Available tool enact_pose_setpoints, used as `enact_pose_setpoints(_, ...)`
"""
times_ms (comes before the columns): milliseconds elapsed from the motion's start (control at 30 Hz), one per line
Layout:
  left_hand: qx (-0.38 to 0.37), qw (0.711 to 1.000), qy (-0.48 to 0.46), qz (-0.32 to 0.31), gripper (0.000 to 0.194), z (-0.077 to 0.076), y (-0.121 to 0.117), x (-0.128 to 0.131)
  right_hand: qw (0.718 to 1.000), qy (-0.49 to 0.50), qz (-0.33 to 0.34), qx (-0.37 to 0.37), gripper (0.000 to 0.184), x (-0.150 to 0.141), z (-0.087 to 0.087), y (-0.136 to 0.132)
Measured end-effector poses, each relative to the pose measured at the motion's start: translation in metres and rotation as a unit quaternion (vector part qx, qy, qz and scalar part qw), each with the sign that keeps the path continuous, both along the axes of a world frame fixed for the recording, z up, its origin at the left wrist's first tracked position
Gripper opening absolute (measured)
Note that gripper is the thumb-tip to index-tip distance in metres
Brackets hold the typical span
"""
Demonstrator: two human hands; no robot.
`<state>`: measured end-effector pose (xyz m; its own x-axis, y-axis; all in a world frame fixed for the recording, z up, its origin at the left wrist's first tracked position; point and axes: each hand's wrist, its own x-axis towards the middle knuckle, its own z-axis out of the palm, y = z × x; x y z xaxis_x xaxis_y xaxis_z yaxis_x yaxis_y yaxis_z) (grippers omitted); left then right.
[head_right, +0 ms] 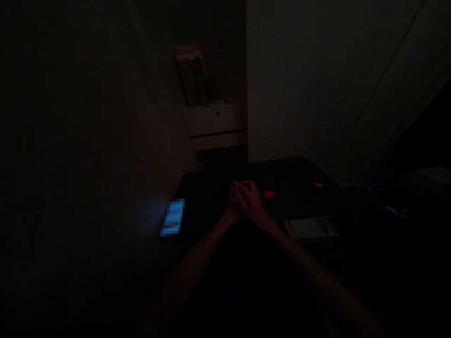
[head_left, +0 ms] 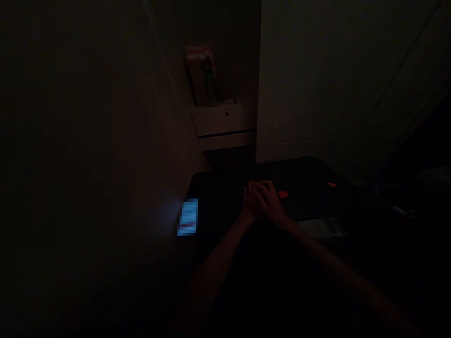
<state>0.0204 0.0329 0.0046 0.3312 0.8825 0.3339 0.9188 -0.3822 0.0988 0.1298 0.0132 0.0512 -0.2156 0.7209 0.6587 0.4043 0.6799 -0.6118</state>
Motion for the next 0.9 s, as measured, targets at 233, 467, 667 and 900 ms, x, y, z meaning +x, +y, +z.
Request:
enact_pose_setpoints(233, 0.017, 0.916, -0.394, 0.075, 0.047, 0.015, 0.005, -0.002, 0.99, 0.037, -0.136, -0.012, 0.029, 0.019, -0.004, 0.002)
enact_pose_setpoints(467, 0.019, 0.861, -0.504, 0.064, 0.018, 0.032, -0.012, -0.042, 0.971, -0.228, -0.016, -0.063, 0.028, 0.039, -0.039, -0.009)
enact_pose_setpoints(667, -0.009, 0.962, -0.273, 0.012, 0.02, 0.018, -0.056, -0.058, 0.959, -0.273, -0.02, -0.072, 0.029, 0.043, -0.04, -0.018)
enact_pose_setpoints(900, -0.034, 0.974, -0.224, 0.001, 0.021, 0.006, -0.049, -0.052, 0.965, -0.241, 0.004, -0.105, 0.031, 0.039, -0.049, -0.002)
